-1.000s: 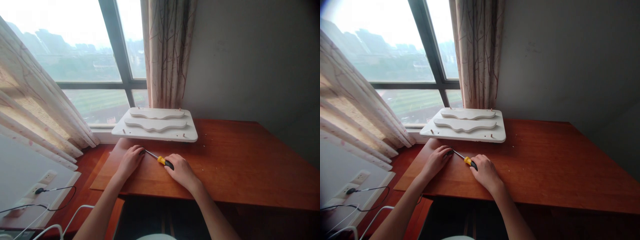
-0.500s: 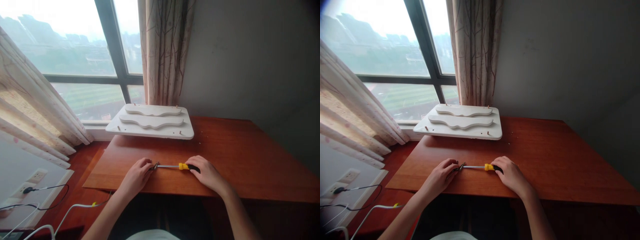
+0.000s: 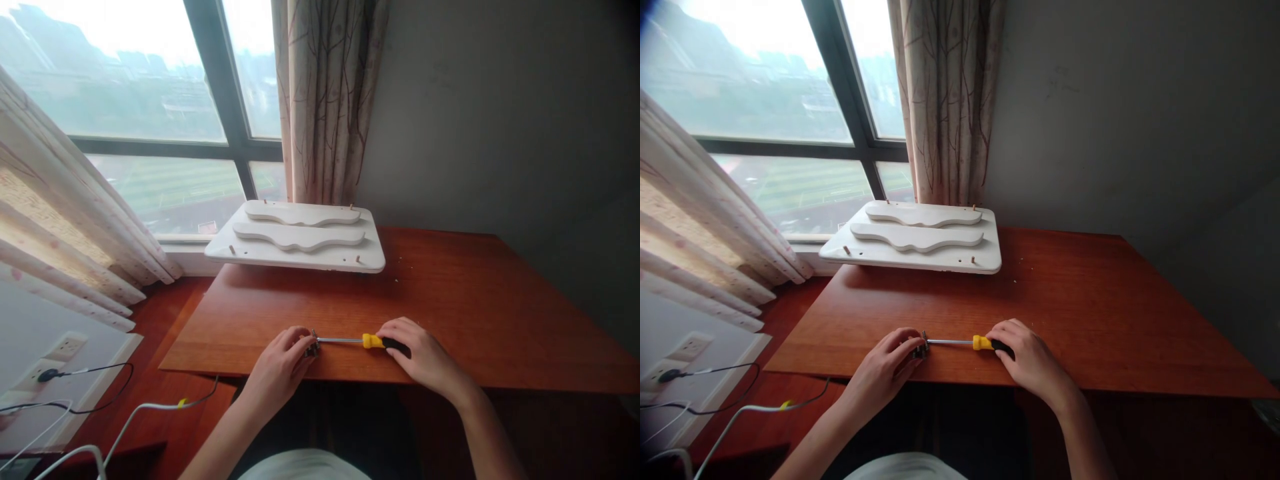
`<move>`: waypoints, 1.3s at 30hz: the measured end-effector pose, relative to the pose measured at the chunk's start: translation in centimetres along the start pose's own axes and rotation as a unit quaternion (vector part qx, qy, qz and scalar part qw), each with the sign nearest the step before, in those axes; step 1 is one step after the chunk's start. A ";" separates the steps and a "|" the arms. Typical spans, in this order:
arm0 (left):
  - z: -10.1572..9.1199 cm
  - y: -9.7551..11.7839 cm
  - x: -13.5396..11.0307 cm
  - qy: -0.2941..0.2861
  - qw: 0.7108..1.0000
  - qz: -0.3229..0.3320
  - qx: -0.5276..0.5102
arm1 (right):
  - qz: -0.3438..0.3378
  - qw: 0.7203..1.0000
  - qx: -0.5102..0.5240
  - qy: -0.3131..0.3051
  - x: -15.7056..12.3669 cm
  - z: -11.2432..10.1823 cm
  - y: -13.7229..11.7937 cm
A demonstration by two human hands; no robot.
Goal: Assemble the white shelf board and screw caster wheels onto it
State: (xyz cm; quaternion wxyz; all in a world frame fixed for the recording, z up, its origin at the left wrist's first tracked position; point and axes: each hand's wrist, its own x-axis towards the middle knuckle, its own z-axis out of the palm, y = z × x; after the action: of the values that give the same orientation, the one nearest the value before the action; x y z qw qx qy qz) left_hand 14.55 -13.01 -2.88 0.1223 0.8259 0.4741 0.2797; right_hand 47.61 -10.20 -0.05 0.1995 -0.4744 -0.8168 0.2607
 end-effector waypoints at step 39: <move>-0.4 0.7 0.4 -0.027 0.999 0.020 0.032 | 0.006 0.999 0.025 -0.046 0.2 -1.2 0.0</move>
State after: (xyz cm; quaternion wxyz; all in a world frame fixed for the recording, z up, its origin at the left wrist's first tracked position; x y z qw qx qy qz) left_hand 14.99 -13.04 -2.09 0.1030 0.8461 0.4624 0.2442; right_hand 48.21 -9.69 0.90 0.1719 -0.4618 -0.8153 0.3041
